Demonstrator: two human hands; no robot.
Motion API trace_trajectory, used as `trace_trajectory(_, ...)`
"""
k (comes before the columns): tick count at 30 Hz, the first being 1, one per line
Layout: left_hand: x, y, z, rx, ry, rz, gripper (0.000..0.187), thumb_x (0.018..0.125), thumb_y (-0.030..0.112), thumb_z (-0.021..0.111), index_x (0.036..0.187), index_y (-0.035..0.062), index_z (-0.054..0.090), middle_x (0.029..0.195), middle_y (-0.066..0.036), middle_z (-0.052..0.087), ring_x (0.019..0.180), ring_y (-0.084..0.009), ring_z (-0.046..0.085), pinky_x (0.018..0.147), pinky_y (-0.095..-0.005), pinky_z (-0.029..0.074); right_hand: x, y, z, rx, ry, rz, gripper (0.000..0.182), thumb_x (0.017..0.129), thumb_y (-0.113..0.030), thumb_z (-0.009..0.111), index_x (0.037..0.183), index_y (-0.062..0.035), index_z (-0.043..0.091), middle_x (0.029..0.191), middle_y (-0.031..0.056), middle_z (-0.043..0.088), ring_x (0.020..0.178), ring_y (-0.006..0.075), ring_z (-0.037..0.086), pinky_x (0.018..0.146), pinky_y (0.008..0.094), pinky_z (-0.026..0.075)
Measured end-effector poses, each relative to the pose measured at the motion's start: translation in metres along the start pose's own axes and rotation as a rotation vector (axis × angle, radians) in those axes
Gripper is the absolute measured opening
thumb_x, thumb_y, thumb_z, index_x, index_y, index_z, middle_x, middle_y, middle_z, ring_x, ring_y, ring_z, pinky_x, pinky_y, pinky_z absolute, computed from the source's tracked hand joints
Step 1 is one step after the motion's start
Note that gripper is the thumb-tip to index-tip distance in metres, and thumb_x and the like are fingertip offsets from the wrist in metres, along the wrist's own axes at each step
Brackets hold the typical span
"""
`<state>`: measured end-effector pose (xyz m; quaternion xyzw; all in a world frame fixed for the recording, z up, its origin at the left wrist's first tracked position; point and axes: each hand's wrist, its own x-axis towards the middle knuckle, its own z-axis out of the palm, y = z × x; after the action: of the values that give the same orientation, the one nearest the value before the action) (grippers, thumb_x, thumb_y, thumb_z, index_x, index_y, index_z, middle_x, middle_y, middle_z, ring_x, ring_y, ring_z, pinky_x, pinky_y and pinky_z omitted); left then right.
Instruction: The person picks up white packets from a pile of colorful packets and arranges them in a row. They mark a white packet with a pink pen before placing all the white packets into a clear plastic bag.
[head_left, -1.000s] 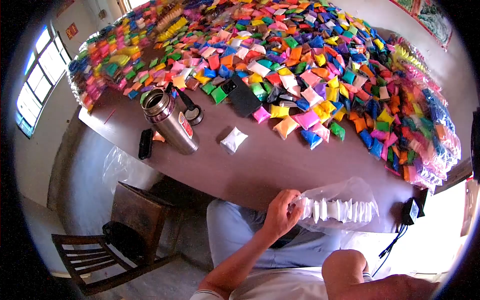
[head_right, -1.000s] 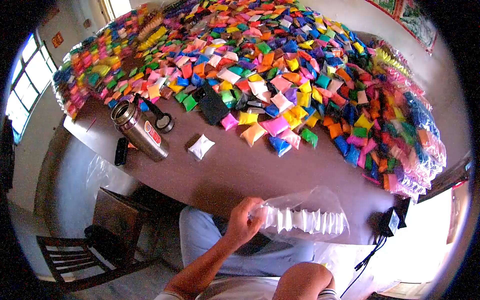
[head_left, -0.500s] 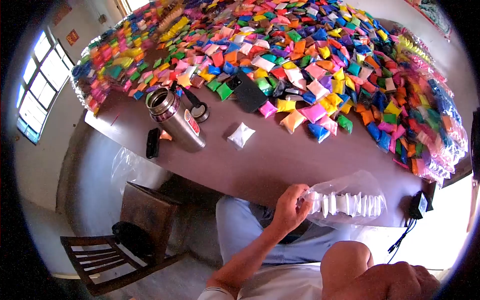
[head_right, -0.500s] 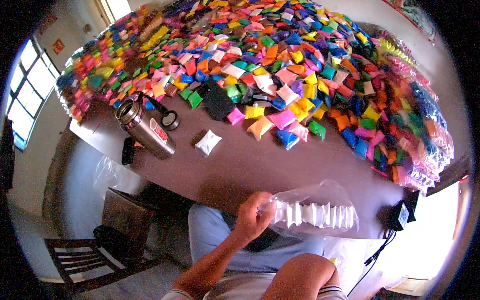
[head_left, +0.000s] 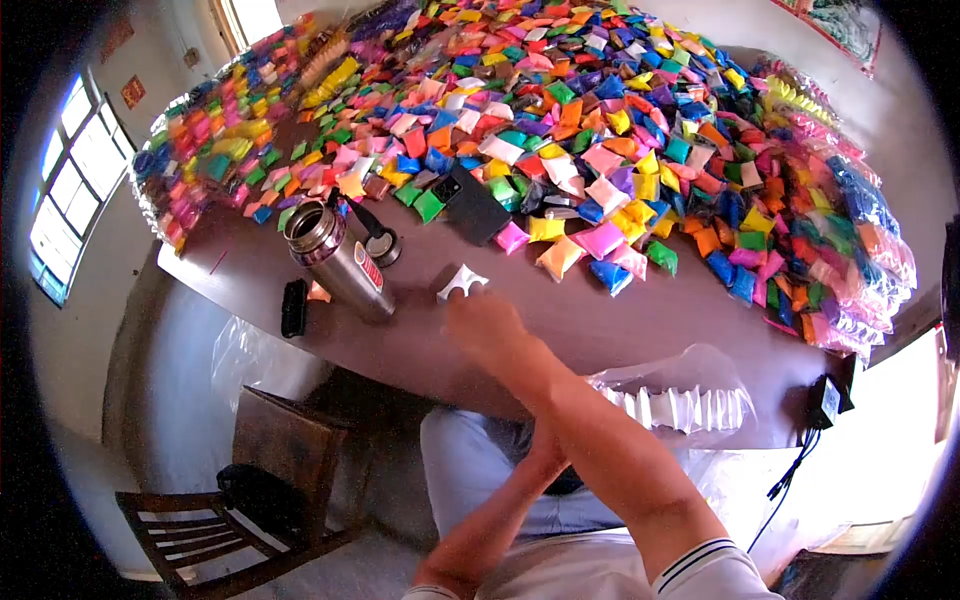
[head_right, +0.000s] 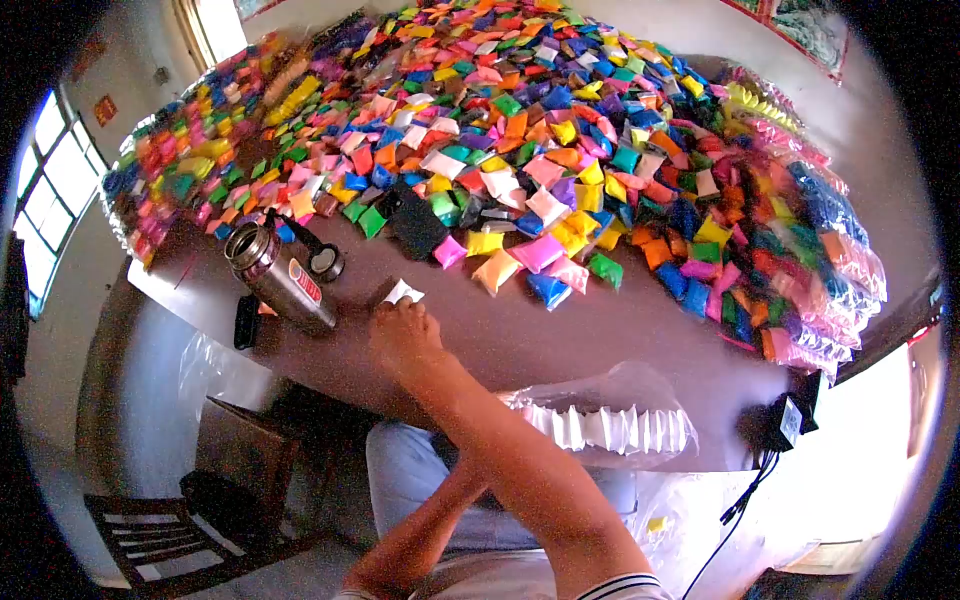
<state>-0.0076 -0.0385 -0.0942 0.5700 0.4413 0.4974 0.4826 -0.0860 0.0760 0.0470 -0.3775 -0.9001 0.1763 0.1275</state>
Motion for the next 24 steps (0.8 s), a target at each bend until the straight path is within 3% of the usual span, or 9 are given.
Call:
trace_trajectory(3,0.0,-0.006,0.0,-0.363,-0.053,-0.254,0.029,0.101,0.029,0.041,0.124,0.011,0.041,0.115,-0.005,0.047,0.111,-0.0171,0.044,0.101,-0.0327,0.035,0.009,-0.004,0.031,-0.172,0.057,0.083,0.048,0.082,-0.026,0.059,0.122,-0.0001,0.051,0.127,0.0332,0.048,0.108,0.0408,0.056,0.081,0.0487,0.049)
trace_trajectory(5,-0.003,0.003,0.002,0.576,-0.038,-0.07,0.027,0.099,0.027,0.045,0.118,0.0085,0.05,0.109,-0.006,0.053,0.101,-0.0172,0.051,0.09,-0.034,0.043,0.013,-0.004,0.038,-0.27,0.043,0.093,0.06,0.083,-0.025,0.057,0.136,-0.0012,0.038,0.142,0.0322,0.029,0.123,0.0412,0.042,0.087,0.0441,0.046)
trace_trajectory(6,-0.004,0.005,0.0,0.57,-0.06,-0.063,0.027,0.099,0.027,0.045,0.118,0.0085,0.05,0.109,-0.006,0.053,0.101,-0.0172,0.051,0.09,-0.034,0.043,0.015,-0.006,0.044,-0.274,0.046,0.117,0.06,0.083,-0.025,0.057,0.136,-0.0012,0.038,0.142,0.0322,0.029,0.123,0.0412,0.042,0.087,0.0441,0.046)
trace_trajectory(10,0.004,0.011,-0.012,0.477,0.148,-0.437,0.037,0.095,0.036,0.051,0.101,0.0004,0.06,0.088,-0.012,0.065,0.076,-0.0224,0.06,0.069,-0.0365,0.049,0.021,-0.014,0.025,-0.315,-0.08,0.152,0.044,0.084,-0.02,0.052,0.125,-0.0041,0.048,0.123,0.0202,0.049,0.109,0.0278,0.049,0.081,0.0364,0.043)
trace_trajectory(12,0.012,0.052,-0.002,0.608,0.382,-0.342,0.029,0.093,0.031,0.056,0.098,0.0019,0.061,0.091,-0.012,0.064,0.081,-0.0213,0.061,0.071,-0.0362,0.049,0.014,-0.018,0.033,-0.461,0.007,0.068,0.034,0.083,-0.019,0.054,0.112,-0.0018,0.053,0.097,0.0105,0.061,0.095,0.0239,0.056,0.074,0.0344,0.043)
trace_trajectory(14,0.005,0.014,-0.002,0.547,0.353,-0.15,0.027,0.093,0.029,0.058,0.098,0.0024,0.061,0.093,-0.012,0.065,0.083,-0.0212,0.062,0.072,-0.0359,0.049,0.003,-0.02,0.049,-0.339,0.143,-0.026,0.033,0.081,-0.019,0.057,0.107,0.0,0.052,0.089,0.0129,0.063,0.088,0.0265,0.061,0.07,0.0371,0.045)
trace_trajectory(18,0.013,0.058,-0.005,0.484,0.417,0.345,0.02,0.088,0.014,0.059,0.107,0.0066,0.059,0.092,-0.006,0.064,0.084,-0.0165,0.06,0.074,-0.0316,0.048,-0.078,-0.024,0.0,0.774,0.144,-0.19,0.02,0.087,-0.014,0.049,0.101,0.0004,0.052,0.083,0.0185,0.061,0.078,0.0353,0.062,0.067,0.0417,0.047)
trace_trajectory(23,0.006,0.084,0.001,0.576,0.411,0.055,0.017,0.086,0.01,0.064,0.101,0.0043,0.06,0.093,-0.012,0.065,0.081,-0.0225,0.063,0.071,-0.0333,0.051,-0.188,0.016,-0.059,1.215,0.232,-0.126,0.021,0.09,-0.015,0.052,0.105,-0.0012,0.055,0.082,0.0066,0.058,0.073,0.0164,0.056,0.065,0.033,0.045)
trace_trajectory(24,0.011,0.066,-0.009,0.525,0.378,0.296,0.016,0.086,0.01,0.063,0.1,0.004,0.06,0.093,-0.012,0.065,0.082,-0.0225,0.063,0.073,-0.0335,0.051,-0.206,0.031,-0.071,1.23,0.278,-0.127,0.023,0.089,-0.013,0.053,0.109,-0.0023,0.055,0.083,0.0027,0.058,0.073,0.0111,0.055,0.064,0.0294,0.045)
